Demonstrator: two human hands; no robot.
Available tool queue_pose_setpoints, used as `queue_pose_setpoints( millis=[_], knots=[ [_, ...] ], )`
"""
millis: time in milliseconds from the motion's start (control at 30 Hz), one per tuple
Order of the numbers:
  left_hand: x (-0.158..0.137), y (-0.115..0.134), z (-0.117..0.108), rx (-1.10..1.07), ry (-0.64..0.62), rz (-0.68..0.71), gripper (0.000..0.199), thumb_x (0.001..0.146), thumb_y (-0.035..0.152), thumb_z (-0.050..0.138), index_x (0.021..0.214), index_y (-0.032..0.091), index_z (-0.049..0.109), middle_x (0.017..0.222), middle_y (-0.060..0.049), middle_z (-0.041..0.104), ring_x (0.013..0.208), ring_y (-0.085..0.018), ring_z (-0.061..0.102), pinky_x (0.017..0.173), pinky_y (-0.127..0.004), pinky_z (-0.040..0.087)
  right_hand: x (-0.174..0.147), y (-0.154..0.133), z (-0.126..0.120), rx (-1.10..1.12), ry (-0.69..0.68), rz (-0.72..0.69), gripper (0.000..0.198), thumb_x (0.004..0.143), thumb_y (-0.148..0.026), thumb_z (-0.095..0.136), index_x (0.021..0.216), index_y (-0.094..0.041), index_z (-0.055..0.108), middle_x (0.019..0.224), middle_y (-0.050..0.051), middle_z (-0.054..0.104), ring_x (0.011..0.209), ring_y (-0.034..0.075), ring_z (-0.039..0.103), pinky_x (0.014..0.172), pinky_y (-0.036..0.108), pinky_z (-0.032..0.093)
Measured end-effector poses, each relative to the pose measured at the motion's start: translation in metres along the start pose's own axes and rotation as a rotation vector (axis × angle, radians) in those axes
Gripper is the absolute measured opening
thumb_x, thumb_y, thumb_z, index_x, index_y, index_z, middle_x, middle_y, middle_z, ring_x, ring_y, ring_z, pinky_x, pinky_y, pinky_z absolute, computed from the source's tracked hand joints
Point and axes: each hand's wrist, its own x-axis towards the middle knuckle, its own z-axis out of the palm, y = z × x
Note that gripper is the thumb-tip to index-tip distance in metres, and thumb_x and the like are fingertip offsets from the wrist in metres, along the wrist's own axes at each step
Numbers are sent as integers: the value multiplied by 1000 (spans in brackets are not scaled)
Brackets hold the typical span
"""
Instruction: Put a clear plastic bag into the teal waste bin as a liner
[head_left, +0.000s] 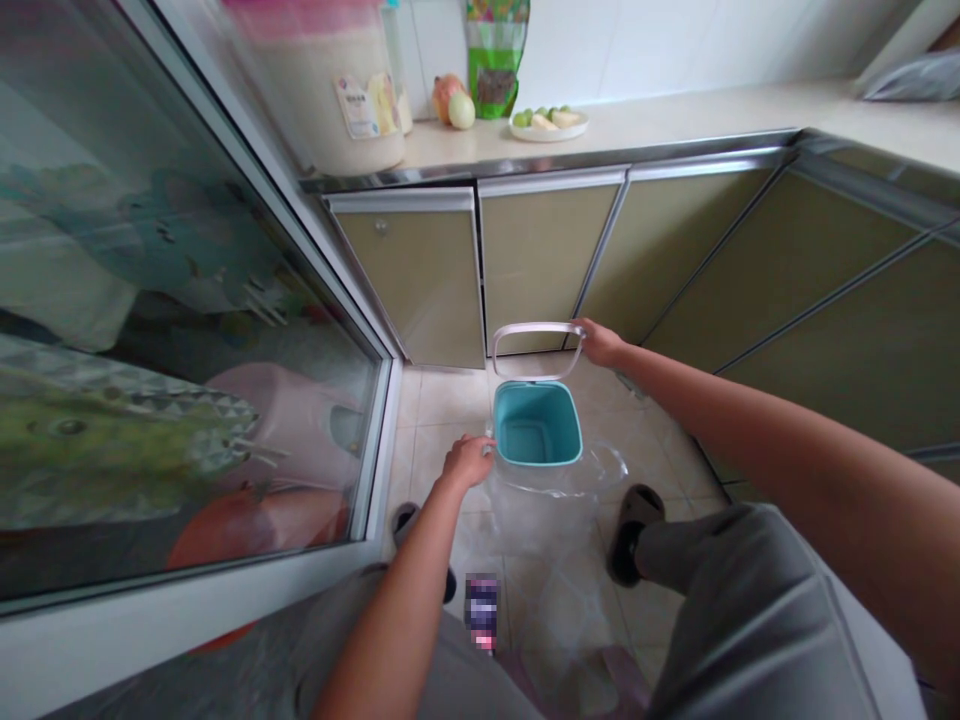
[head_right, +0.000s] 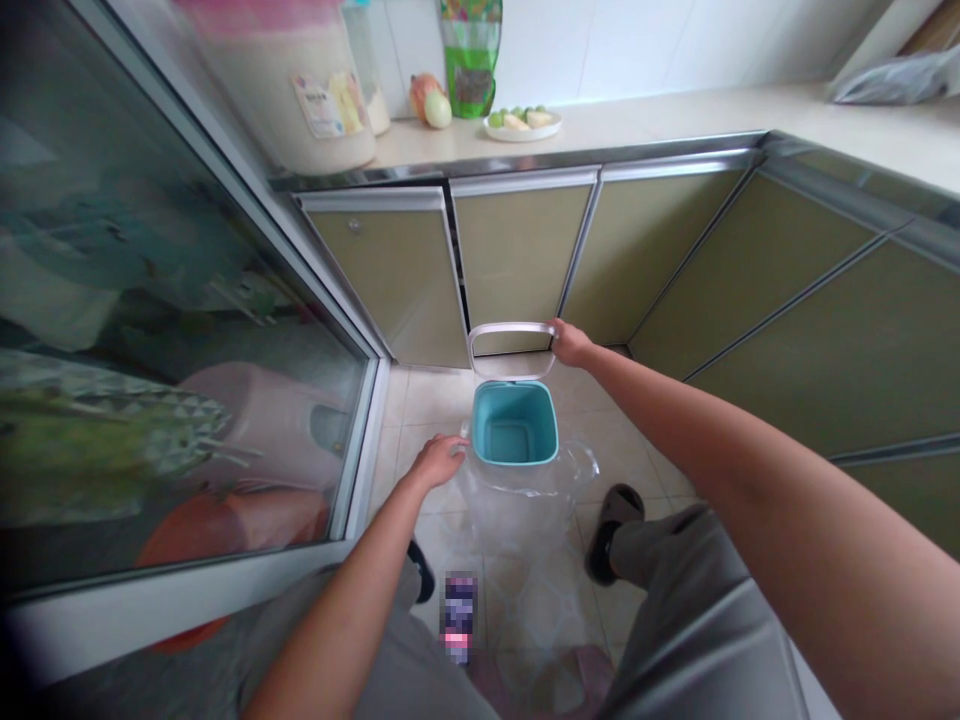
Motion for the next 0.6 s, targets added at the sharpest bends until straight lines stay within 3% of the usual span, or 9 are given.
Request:
queue_pose_setpoints(
  millis=[200, 367, 600],
  knots=[
    [-5, -3, -2, 64, -91, -36, 44, 94, 42, 56, 135, 36, 71, 137, -10, 67, 123, -31, 66, 106, -41, 49, -81, 9, 8, -94, -48, -175, 33, 99, -25, 51, 124, -14, 69, 118, 16, 71, 97, 24, 69, 89, 31, 52],
    [-7, -5, 4, 92, -134, -43, 53, 94, 47, 56, 146, 38, 62, 147, -8, 62, 131, -31, 62, 109, -40, 47, -146, 6, 32, -184, -276, -267, 23, 95, -23, 58, 110, -19, 74, 117, 12, 72, 98, 21, 69, 87, 27, 50],
    [-5, -17, 16, 140, -172, -97, 64, 93, 48, 56, 155, 33, 52, 152, -12, 58, 135, -33, 59, 109, -42, 46, -172, 7, 81, -297, -488, -199, 26, 91, -18, 61, 111, -23, 76, 121, 10, 72, 109, 24, 69, 89, 29, 50]
  ],
)
